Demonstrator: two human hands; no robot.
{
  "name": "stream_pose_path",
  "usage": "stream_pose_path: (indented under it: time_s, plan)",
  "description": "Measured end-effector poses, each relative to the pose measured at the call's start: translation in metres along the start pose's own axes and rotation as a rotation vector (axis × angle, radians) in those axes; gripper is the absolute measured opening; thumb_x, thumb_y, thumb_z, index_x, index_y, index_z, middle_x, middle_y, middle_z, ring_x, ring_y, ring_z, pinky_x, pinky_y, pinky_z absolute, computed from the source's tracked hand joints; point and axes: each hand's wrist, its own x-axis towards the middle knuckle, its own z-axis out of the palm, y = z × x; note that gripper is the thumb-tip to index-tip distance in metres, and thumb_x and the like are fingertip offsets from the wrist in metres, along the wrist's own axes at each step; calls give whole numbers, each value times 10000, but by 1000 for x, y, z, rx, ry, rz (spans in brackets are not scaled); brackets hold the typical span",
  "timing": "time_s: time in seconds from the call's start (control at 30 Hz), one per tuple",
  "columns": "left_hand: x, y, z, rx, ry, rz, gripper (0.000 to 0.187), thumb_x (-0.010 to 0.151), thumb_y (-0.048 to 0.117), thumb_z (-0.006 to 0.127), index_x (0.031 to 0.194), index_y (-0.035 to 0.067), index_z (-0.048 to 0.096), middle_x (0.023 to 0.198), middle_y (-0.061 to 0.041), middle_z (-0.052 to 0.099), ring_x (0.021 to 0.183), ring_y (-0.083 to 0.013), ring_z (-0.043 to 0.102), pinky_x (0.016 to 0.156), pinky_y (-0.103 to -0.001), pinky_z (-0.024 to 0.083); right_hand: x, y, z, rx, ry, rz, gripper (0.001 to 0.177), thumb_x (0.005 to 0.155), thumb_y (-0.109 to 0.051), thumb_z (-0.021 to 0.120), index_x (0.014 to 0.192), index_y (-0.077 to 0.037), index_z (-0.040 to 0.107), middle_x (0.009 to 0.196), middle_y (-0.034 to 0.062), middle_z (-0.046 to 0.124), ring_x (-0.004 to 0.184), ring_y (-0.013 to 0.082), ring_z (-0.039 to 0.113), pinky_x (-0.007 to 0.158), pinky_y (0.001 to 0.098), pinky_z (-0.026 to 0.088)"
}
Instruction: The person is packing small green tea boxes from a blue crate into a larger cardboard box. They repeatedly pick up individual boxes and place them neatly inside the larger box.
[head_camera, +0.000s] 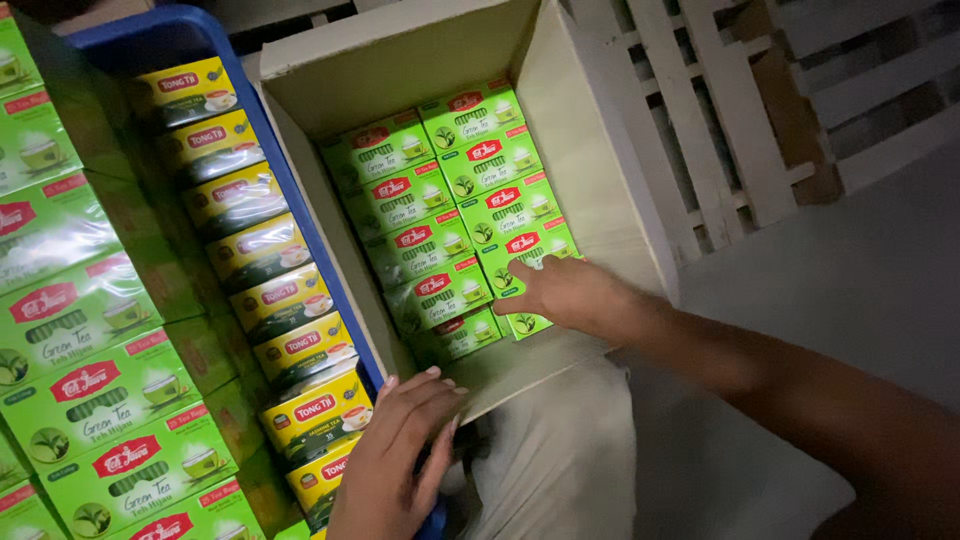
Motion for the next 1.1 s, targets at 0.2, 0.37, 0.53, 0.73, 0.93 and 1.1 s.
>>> stream_pose_path:
  time_s: [0.2,0.37,0.53,0.73,0.93,1.1]
  plan:
    - [2,3,-3,-14,-21,-10,337,1037,85,668,1373,101,692,1379,-78,753,1409,-287,668,1276,-530,393,0,3,17,-90,121,-12,527,975,-173,654,1429,-423,562,1224,108,578,950,402,722,642,537,647]
    - [1,0,0,-23,-6,-6,313,1047,95,657,1358,101,697,1374,-74,756,1405,-288,674,1279,-538,386,-2,3,-2,9,6,4,529,1002,-140,624,1439,-435,583,1299,121,541,1098,440,669,695,583,645]
    - [-1,-1,1,-22,-9,8,305,1030,61,683,1333,83,706,1350,-83,768,1383,-293,685,1280,-537,380,5,10,22,97,-1,19,514,1032,-250,565,1497,-471,564,1324,161,579,1032,438,738,794,583,626]
    - [2,4,-1,-36,-4,-11,309,1037,67,674,1343,97,701,1362,-72,764,1395,-287,685,1279,-531,380,2,31,15,419,-361,35,1114,954,165,384,1705,-650,272,1357,220,491,975,433,665,880,437,499]
    - [-2,0,3,-22,-5,-5,315,1036,77,656,1348,86,695,1375,-98,743,1405,-301,666,1286,-564,364,0,50,45,678,-366,-32,884,781,30,632,1534,-433,628,1225,71,541,1231,302,576,1085,324,426]
    - [-1,1,2,-18,-20,-13,305,1042,86,659,1344,101,702,1378,-78,748,1426,-291,656,1288,-564,352,11,50,84,504,-429,202,629,785,89,544,1253,-329,571,1302,55,491,1171,344,589,915,454,461]
